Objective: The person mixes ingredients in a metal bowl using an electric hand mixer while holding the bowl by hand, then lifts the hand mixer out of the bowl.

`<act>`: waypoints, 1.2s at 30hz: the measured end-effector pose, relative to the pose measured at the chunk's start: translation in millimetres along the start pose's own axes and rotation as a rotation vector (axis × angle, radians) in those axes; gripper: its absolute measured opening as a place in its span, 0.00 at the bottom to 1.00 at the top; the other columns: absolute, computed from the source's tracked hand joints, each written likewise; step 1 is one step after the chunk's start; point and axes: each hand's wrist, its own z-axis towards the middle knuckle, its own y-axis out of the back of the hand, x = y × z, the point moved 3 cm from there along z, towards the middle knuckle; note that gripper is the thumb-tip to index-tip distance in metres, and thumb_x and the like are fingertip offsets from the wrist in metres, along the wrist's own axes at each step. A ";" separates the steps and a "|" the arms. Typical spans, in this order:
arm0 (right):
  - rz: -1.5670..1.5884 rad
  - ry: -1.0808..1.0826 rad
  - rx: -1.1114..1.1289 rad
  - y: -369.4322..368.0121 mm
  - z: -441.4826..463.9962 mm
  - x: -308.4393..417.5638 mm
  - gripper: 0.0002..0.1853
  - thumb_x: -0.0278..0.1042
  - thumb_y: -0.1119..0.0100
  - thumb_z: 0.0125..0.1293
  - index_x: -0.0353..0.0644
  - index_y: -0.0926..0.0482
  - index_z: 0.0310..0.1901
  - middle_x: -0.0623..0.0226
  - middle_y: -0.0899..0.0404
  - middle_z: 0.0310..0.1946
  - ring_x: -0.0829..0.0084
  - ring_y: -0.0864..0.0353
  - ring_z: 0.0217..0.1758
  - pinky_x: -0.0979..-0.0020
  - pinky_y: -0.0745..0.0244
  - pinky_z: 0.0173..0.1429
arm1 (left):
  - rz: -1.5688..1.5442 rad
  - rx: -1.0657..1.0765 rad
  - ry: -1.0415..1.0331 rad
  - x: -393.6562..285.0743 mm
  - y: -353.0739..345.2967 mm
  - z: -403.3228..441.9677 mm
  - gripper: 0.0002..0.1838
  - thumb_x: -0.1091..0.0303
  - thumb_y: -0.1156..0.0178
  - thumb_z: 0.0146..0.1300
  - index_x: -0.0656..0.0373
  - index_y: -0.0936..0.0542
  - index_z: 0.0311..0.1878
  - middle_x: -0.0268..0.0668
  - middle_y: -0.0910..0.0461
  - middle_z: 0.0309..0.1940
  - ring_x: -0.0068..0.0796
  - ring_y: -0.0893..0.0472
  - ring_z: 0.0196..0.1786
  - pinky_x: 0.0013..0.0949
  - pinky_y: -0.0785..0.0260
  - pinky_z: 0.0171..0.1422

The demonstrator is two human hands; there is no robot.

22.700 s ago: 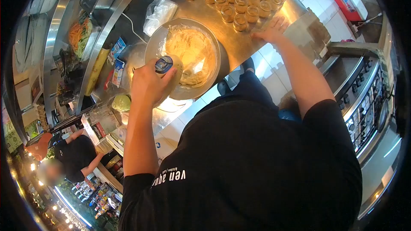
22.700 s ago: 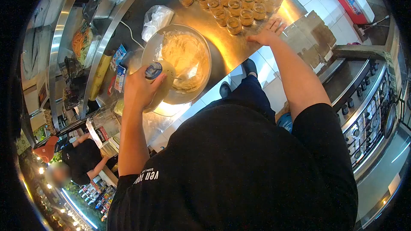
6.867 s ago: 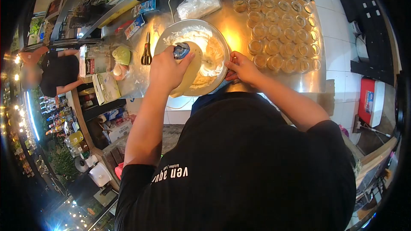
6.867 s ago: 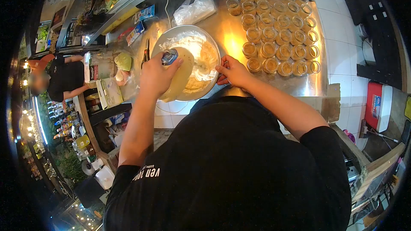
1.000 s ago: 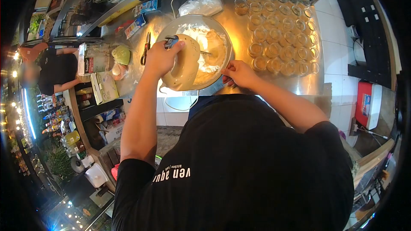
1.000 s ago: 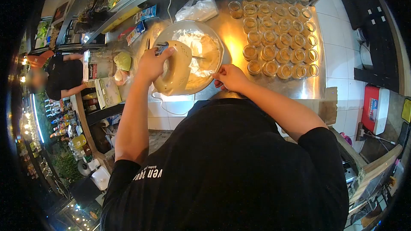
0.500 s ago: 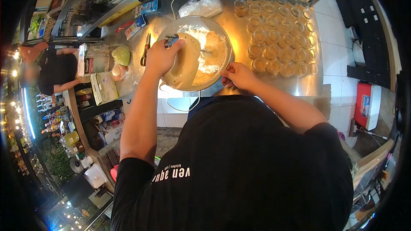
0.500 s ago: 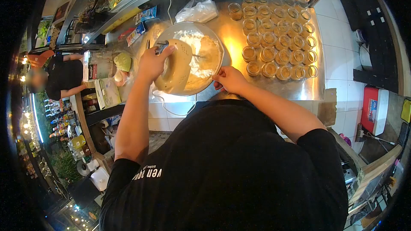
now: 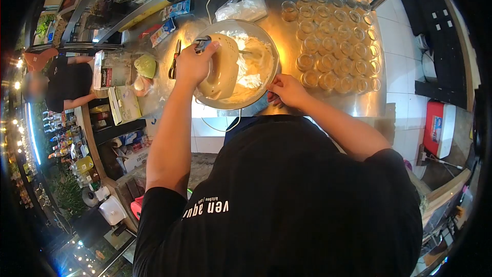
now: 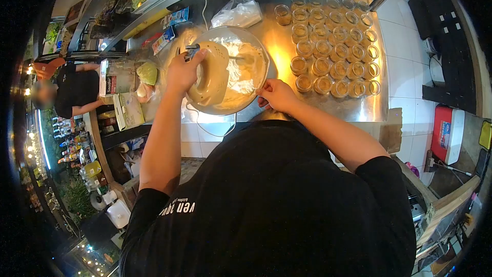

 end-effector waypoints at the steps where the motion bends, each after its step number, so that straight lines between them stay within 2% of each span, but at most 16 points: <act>1: 0.000 0.000 -0.001 0.3 0.6 -0.8 0.14 0.41 0.35 0.79 0.36 0.21 0.46 0.62 0.11 0.35 0.71 0.08 0.36 0.69 0.15 0.36 | -0.057 -0.030 0.012 1.7 0.4 2.0 0.43 0.28 0.32 0.61 0.66 0.12 0.55 0.59 0.11 0.46 0.56 0.11 0.53 0.49 0.22 0.62; 5: -0.006 0.006 0.000 3.1 2.5 0.9 0.13 0.40 0.37 0.80 0.36 0.22 0.47 0.63 0.12 0.35 0.71 0.09 0.37 0.70 0.14 0.36 | -0.030 -0.010 -0.009 4.0 2.8 1.5 0.43 0.28 0.31 0.60 0.66 0.12 0.54 0.58 0.11 0.46 0.56 0.11 0.53 0.49 0.22 0.61; 7: -0.027 0.003 0.002 4.0 3.0 1.5 0.12 0.39 0.38 0.81 0.37 0.23 0.47 0.63 0.12 0.35 0.72 0.09 0.38 0.71 0.14 0.36 | -0.001 0.161 0.071 6.1 -1.3 0.4 0.42 0.29 0.31 0.60 0.67 0.12 0.54 0.57 0.10 0.46 0.54 0.11 0.53 0.48 0.22 0.62; 9: -0.002 -0.008 0.019 3.5 0.5 1.9 0.13 0.40 0.35 0.79 0.37 0.21 0.47 0.64 0.12 0.36 0.71 0.08 0.38 0.69 0.14 0.37 | -0.026 0.159 0.062 4.1 -1.2 0.4 0.42 0.29 0.30 0.59 0.67 0.12 0.53 0.57 0.10 0.46 0.54 0.11 0.53 0.48 0.22 0.62; 11: -0.006 -0.023 0.006 2.4 -2.4 4.7 0.13 0.40 0.35 0.78 0.37 0.21 0.47 0.64 0.12 0.35 0.71 0.08 0.38 0.69 0.14 0.38 | -0.052 0.154 0.054 4.5 -1.6 1.2 0.42 0.30 0.30 0.59 0.67 0.12 0.53 0.57 0.10 0.46 0.54 0.11 0.53 0.47 0.22 0.62; 13: -0.009 -0.039 -0.011 3.1 -2.9 5.6 0.13 0.40 0.35 0.78 0.37 0.21 0.46 0.64 0.12 0.35 0.71 0.08 0.39 0.69 0.14 0.38 | -0.136 0.045 0.062 7.1 -3.6 5.9 0.43 0.30 0.29 0.58 0.68 0.12 0.52 0.57 0.10 0.46 0.53 0.11 0.53 0.47 0.22 0.62; 16: -0.017 -0.015 -0.016 2.5 -2.0 5.5 0.12 0.40 0.37 0.80 0.37 0.23 0.46 0.63 0.12 0.35 0.72 0.10 0.37 0.71 0.15 0.35 | -0.089 0.019 0.031 10.2 -1.8 10.1 0.43 0.30 0.29 0.58 0.68 0.12 0.52 0.57 0.10 0.46 0.52 0.11 0.53 0.47 0.22 0.62; 23: -0.009 -0.023 -0.022 3.8 0.4 -0.5 0.13 0.40 0.34 0.78 0.36 0.21 0.46 0.63 0.12 0.35 0.71 0.08 0.38 0.70 0.14 0.37 | -0.047 0.158 0.067 8.8 -2.8 -1.4 0.43 0.30 0.29 0.59 0.69 0.12 0.53 0.58 0.11 0.48 0.54 0.11 0.54 0.48 0.22 0.63; 25: 0.008 -0.014 -0.015 3.0 2.1 -2.8 0.13 0.40 0.34 0.78 0.36 0.21 0.46 0.64 0.12 0.35 0.71 0.08 0.37 0.70 0.14 0.37 | -0.103 0.098 0.003 11.9 -6.3 1.8 0.37 0.35 0.30 0.63 0.67 0.12 0.51 0.52 0.10 0.42 0.47 0.10 0.47 0.45 0.20 0.55; 26: 0.014 -0.015 -0.011 3.1 3.0 -3.6 0.13 0.40 0.34 0.78 0.36 0.21 0.47 0.63 0.12 0.35 0.71 0.08 0.37 0.70 0.14 0.37 | -0.105 0.097 0.002 15.5 -7.5 4.1 0.37 0.35 0.30 0.63 0.67 0.12 0.51 0.52 0.10 0.42 0.47 0.10 0.47 0.45 0.20 0.55; 28: 0.022 -0.016 -0.006 2.9 2.6 -3.8 0.13 0.39 0.34 0.78 0.36 0.21 0.47 0.63 0.12 0.35 0.71 0.08 0.37 0.70 0.14 0.37 | -0.617 0.333 0.151 24.6 -12.4 5.9 0.26 0.46 0.37 0.73 0.64 0.14 0.54 0.42 0.13 0.37 0.35 0.16 0.36 0.38 0.22 0.45; 29: 0.024 -0.019 -0.009 2.7 2.4 -4.1 0.13 0.39 0.35 0.78 0.36 0.21 0.48 0.63 0.12 0.36 0.71 0.08 0.37 0.70 0.14 0.37 | -0.617 0.333 0.152 29.8 -10.1 6.3 0.26 0.46 0.37 0.73 0.64 0.14 0.54 0.42 0.13 0.37 0.35 0.16 0.36 0.38 0.22 0.45; 31: 0.026 -0.022 -0.012 3.2 2.5 -4.6 0.13 0.39 0.35 0.78 0.37 0.21 0.48 0.63 0.12 0.36 0.71 0.08 0.37 0.70 0.14 0.37 | -1.033 0.514 0.232 25.3 -4.1 -4.3 0.17 0.58 0.46 0.79 0.62 0.19 0.57 0.36 0.18 0.35 0.27 0.24 0.30 0.32 0.27 0.38; 36: 0.016 -0.027 -0.006 2.1 0.1 0.6 0.13 0.39 0.35 0.78 0.36 0.21 0.49 0.62 0.12 0.37 0.70 0.08 0.38 0.69 0.14 0.38 | -1.208 0.605 0.137 21.6 -3.6 -16.4 0.14 0.63 0.51 0.80 0.61 0.22 0.56 0.38 0.19 0.37 0.29 0.23 0.31 0.33 0.27 0.39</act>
